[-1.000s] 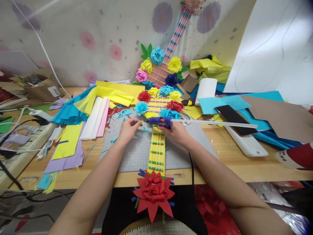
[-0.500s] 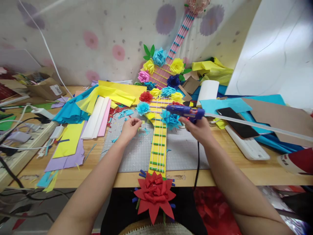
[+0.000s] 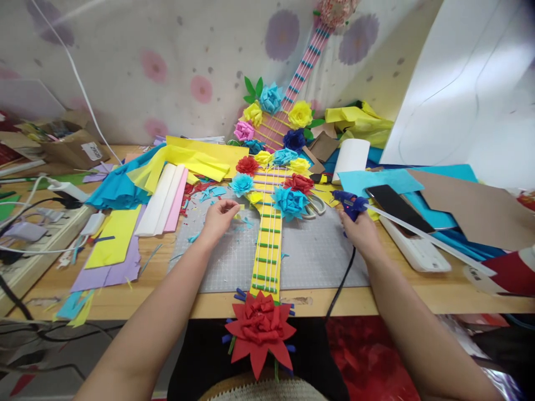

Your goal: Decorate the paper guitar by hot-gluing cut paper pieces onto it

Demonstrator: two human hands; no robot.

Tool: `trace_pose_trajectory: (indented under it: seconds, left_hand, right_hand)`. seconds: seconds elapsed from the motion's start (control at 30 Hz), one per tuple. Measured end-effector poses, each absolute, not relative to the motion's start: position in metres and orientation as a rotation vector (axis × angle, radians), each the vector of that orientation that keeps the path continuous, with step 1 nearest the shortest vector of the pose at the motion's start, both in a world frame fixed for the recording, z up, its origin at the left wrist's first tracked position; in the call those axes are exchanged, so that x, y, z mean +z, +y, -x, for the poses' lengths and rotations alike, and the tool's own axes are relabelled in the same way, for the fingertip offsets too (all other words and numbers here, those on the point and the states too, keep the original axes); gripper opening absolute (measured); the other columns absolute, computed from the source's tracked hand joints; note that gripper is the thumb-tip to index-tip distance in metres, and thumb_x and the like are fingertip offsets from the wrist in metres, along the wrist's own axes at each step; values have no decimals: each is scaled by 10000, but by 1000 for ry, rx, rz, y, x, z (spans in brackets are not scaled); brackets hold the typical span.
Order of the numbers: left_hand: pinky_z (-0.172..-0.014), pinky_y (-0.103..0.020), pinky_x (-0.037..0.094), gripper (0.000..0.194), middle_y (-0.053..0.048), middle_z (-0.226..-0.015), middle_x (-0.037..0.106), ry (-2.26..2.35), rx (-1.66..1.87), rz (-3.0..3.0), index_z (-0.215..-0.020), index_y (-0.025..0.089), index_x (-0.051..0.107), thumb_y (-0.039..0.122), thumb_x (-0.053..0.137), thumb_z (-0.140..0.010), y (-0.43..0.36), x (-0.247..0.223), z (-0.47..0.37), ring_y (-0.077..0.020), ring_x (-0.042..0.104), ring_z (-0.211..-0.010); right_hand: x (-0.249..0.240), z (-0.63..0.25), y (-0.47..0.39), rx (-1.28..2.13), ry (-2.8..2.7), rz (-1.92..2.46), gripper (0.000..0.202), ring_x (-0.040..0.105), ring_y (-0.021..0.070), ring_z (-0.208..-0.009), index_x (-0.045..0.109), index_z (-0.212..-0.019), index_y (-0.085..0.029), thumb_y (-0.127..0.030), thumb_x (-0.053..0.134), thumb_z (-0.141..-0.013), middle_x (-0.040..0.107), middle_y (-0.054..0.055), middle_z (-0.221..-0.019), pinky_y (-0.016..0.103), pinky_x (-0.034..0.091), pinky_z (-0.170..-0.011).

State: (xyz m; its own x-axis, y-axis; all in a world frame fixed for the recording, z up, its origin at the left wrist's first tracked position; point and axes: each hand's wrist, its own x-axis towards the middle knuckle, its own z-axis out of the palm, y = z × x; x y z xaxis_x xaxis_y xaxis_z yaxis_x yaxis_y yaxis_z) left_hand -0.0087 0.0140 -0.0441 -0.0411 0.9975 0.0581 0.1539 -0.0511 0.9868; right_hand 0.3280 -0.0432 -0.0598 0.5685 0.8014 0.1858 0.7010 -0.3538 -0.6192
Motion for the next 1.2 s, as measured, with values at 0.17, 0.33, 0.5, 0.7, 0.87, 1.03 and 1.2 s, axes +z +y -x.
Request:
trace_pose_trajectory:
  seconds: [0.17, 0.33, 0.5, 0.7, 0.87, 1.03, 1.2]
  left_hand:
    - [-574, -237, 415, 184, 30, -601, 577, 1301, 1220, -1282, -671, 190, 569, 303, 698, -604, 15, -45, 8, -100, 514, -558]
    - [-559, -222, 398, 188, 36, -597, 553, 1325, 1254, -1270, -699, 187, 544, 288, 679, -616, 17, -47, 7, -88, 494, -550]
    - [-533, -215, 361, 205, 73, -548, 491, 1343, 1315, -1171, -741, 208, 471, 219, 638, -623, 20, -46, 1, -84, 461, -513]
    - [-516, -217, 318, 217, 86, -528, 458, 1345, 1350, -1164, -740, 214, 443, 181, 626, -628, 24, -47, -8, -85, 430, -488]
    - [-503, -209, 319, 197, 87, -503, 474, 1351, 1378, -1151, -716, 206, 464, 181, 634, -618, 29, -51, -10, -78, 426, -465]
    - [-509, -211, 328, 202, 98, -473, 474, 1345, 1369, -1157, -716, 208, 461, 153, 623, -609, 35, -57, -15, -78, 429, -450]
    - [-515, -217, 325, 203, 99, -479, 472, 1305, 1356, -1169, -713, 210, 451, 154, 622, -618, 38, -59, -20, -81, 427, -458]
  right_hand:
    - [-61, -320, -36, 235, -1251, 2209, 422, 603, 334, -937, 566, -1044, -115, -436, 507, -776, 632, 210, -973, 427, 448, -786]
    - [-58, -320, -39, 187, -1335, 2260, 460, 579, 303, -988, 530, -1035, -110, -451, 571, -728, 606, 199, -1034, 398, 440, -820]
    - [-43, -325, -65, -80, -1526, 2338, 496, 571, 325, -931, 518, -877, -153, -596, 598, -667, 613, 183, -934, 394, 433, -736]
    - [-6, -285, -82, 221, -1982, 2227, 399, 485, 167, -509, 446, -649, -225, -605, 525, -742, 533, 11, -549, 277, 296, -492]
    - [19, -223, -43, 165, -2025, 1786, 209, 508, 135, -573, 485, -761, -217, -406, 574, -767, 563, -9, -648, 238, 277, -509]
    - [27, -193, -15, 208, -1943, 1604, 135, 499, 123, -584, 488, -771, -208, -329, 549, -773, 568, -6, -668, 238, 299, -542]
    - [13, -198, -19, 184, -1835, 1542, 104, 490, 113, -578, 496, -759, -205, -299, 542, -763, 551, -14, -647, 240, 323, -554]
